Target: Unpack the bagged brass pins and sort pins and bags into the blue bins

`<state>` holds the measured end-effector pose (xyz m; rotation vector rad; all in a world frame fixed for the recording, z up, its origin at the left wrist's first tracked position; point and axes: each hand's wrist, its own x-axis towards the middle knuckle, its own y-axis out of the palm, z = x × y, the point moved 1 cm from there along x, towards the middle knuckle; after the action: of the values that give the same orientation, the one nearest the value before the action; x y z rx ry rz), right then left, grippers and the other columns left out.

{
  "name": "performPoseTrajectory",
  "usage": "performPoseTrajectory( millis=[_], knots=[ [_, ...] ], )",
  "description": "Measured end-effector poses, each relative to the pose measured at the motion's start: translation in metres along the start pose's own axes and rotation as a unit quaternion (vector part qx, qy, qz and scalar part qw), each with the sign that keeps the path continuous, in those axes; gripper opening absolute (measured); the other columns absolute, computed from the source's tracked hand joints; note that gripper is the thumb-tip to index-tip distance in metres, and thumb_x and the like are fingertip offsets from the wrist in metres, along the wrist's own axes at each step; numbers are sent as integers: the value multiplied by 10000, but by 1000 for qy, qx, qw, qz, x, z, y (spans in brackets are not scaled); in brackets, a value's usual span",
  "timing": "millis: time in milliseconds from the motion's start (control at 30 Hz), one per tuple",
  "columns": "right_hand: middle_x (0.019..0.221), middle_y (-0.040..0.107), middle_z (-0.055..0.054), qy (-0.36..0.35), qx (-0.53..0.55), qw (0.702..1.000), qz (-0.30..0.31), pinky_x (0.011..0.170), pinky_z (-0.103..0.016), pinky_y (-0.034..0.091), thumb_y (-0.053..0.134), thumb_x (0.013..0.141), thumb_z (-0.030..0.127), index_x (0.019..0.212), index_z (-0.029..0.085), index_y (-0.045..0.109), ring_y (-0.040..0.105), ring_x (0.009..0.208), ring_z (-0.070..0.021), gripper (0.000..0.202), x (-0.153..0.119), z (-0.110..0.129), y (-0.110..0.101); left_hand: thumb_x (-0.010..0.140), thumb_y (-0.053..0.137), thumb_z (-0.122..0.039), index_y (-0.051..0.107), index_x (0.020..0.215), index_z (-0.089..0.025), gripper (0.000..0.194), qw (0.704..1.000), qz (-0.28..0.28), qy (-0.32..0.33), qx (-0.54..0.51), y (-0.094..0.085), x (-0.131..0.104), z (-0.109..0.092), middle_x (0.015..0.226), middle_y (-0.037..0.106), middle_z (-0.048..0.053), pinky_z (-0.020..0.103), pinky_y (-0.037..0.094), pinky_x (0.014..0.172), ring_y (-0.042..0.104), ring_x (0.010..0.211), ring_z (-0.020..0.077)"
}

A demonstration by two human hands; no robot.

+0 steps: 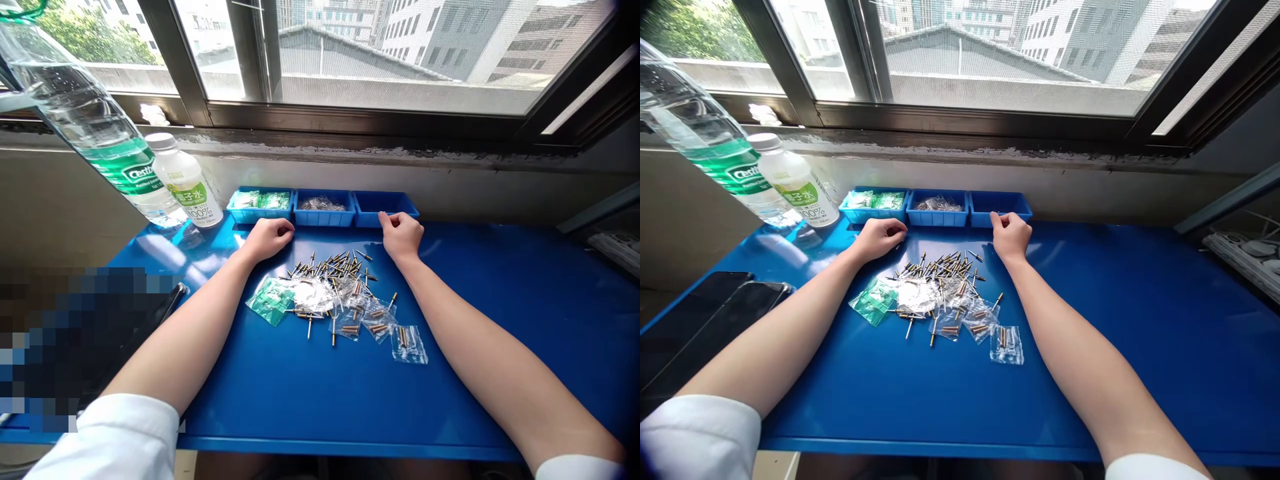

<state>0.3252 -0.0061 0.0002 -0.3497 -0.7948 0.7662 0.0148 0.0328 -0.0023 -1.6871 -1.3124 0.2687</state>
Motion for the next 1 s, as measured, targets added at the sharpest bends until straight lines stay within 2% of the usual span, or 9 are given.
performPoseTrajectory(
  millis=[67, 133, 267, 333, 567, 767, 1000],
  knots=[
    [573, 629, -55, -11, 2, 1000, 10, 626, -310, 406, 536, 808, 490, 558, 199, 554, 567, 574, -187, 384, -2, 3, -1, 768, 561, -272, 722, 855, -144, 224, 1000, 3, -2, -3, 0, 0, -1, 680, 681, 32, 238, 432, 589, 578, 592, 129],
    [549, 611, -40, -19, 22, 998, 47, 602, -297, 394, 557, 780, 432, 529, 198, 540, 545, 552, -169, 343, -4, 6, 0, 769, 558, -272, 722, 854, -144, 225, 1000, 5, -3, -5, 0, 0, -1, 686, 685, 35, 238, 433, 587, 586, 602, 134],
    [569, 625, -17, -36, 68, 978, 194, 572, -273, 388, 585, 679, 286, 569, 183, 612, 545, 559, -154, 154, -6, 5, 5, 769, 551, -271, 725, 855, -148, 230, 1000, 11, -1, 4, 0, 1, -1, 703, 693, 37, 238, 436, 595, 598, 627, 142],
    [589, 636, -16, -50, 63, 968, 238, 571, -269, 390, 572, 673, 269, 599, 180, 641, 554, 579, -155, 135, -7, 4, 6, 768, 547, -275, 728, 857, -152, 236, 1000, 16, 0, 16, 0, 1, -1, 712, 696, 37, 240, 438, 601, 602, 640, 147],
    [674, 685, -25, -71, -19, 958, 277, 577, -258, 382, 571, 686, 281, 659, 190, 676, 585, 647, -161, 141, -10, 9, 5, 768, 536, -293, 736, 866, -171, 254, 997, 37, 0, 64, 0, 2, -4, 742, 695, 41, 259, 437, 628, 600, 668, 162],
    [653, 667, -16, -122, 23, 929, 348, 552, -243, 361, 581, 692, 345, 674, 184, 676, 560, 617, -146, 188, -13, 11, -1, 773, 527, -307, 737, 878, -179, 267, 997, 41, -2, 69, 0, 2, -4, 737, 696, 46, 262, 434, 620, 603, 667, 170],
    [616, 618, 18, -155, 29, 902, 403, 565, -230, 350, 552, 652, 281, 643, 183, 632, 528, 598, -122, 127, -12, 7, -5, 767, 532, -307, 739, 886, -186, 267, 996, 42, -11, 81, 1, 3, -6, 723, 690, 40, 265, 424, 615, 600, 661, 174]
  ],
)
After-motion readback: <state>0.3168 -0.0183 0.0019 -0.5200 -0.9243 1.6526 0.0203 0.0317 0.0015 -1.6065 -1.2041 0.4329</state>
